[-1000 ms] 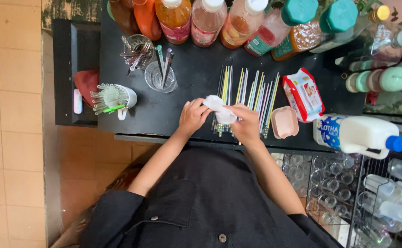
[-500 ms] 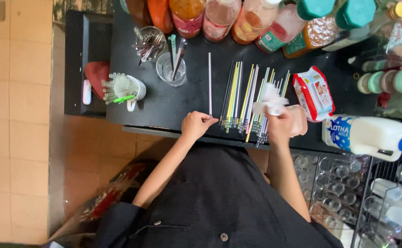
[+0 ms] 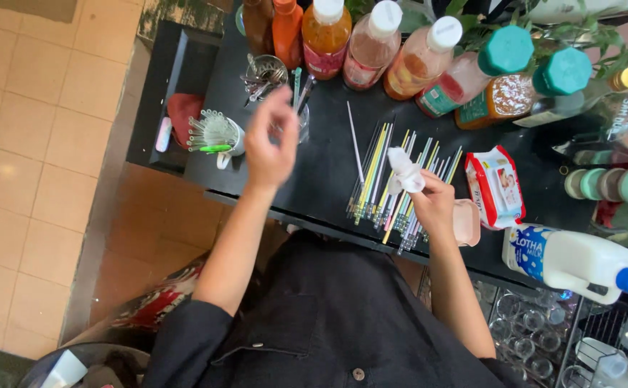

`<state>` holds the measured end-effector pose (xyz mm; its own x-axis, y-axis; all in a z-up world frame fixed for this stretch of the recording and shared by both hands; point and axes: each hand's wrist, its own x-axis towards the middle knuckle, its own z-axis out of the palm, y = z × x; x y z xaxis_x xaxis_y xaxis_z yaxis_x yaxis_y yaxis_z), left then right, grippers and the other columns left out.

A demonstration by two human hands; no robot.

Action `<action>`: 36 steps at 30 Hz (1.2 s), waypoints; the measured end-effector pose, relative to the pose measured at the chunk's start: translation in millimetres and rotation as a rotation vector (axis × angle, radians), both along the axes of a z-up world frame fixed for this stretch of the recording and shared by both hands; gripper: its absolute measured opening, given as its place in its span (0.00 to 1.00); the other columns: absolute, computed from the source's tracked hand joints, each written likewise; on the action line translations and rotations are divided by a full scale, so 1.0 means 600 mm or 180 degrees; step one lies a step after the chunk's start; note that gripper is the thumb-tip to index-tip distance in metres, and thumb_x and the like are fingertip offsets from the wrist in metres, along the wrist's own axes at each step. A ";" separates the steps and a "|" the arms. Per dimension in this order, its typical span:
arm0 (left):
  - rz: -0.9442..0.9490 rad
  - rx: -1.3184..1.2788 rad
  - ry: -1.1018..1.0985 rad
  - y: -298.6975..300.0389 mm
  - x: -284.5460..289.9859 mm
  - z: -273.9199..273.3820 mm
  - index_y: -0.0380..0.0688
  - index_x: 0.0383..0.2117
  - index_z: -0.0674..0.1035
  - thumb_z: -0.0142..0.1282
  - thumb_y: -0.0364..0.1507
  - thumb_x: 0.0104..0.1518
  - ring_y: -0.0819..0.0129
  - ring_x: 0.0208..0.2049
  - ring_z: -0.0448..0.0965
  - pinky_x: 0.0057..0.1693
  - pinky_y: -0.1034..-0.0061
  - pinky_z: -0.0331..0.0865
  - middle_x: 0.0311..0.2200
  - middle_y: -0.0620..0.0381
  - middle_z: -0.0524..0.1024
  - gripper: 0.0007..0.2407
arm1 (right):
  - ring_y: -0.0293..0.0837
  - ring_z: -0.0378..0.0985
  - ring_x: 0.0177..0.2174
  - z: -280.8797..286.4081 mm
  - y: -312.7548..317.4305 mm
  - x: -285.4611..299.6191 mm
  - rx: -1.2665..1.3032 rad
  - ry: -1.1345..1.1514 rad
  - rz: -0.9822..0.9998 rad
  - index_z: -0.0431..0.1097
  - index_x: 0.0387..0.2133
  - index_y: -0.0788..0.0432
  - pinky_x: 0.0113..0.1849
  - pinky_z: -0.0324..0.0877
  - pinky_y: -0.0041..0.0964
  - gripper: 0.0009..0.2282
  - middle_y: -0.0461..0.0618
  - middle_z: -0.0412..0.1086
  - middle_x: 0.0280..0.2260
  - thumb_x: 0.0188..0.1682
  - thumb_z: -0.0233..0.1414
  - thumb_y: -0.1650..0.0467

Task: Cleaning reusable straws by wiping them with a tissue.

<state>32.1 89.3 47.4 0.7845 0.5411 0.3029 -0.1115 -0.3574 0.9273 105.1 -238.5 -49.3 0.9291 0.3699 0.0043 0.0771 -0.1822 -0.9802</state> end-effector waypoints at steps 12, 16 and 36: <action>-0.0096 0.1021 -0.0256 0.087 0.069 0.047 0.40 0.39 0.85 0.69 0.23 0.54 0.62 0.41 0.79 0.46 0.74 0.71 0.38 0.54 0.79 0.08 | 0.36 0.75 0.37 -0.023 0.052 -0.048 -0.0079 0.0204 0.0056 0.77 0.41 0.67 0.37 0.68 0.28 0.07 0.51 0.77 0.44 0.51 0.58 0.76; -0.0216 0.0442 -0.0301 0.118 0.029 0.079 0.39 0.41 0.85 0.68 0.23 0.57 0.72 0.36 0.78 0.41 0.81 0.70 0.37 0.57 0.78 0.08 | 0.40 0.73 0.30 -0.007 0.087 -0.063 -0.0492 0.0784 -0.0167 0.80 0.41 0.65 0.29 0.66 0.33 0.08 0.51 0.78 0.40 0.51 0.59 0.75; -0.0008 -0.3935 -0.0946 0.001 -0.105 -0.108 0.45 0.46 0.75 0.55 0.28 0.65 0.77 0.36 0.74 0.43 0.79 0.68 0.37 0.62 0.75 0.07 | 0.42 0.76 0.36 -0.016 0.184 -0.097 0.0428 0.1411 0.0060 0.74 0.46 0.65 0.39 0.72 0.39 0.13 0.52 0.76 0.39 0.47 0.60 0.77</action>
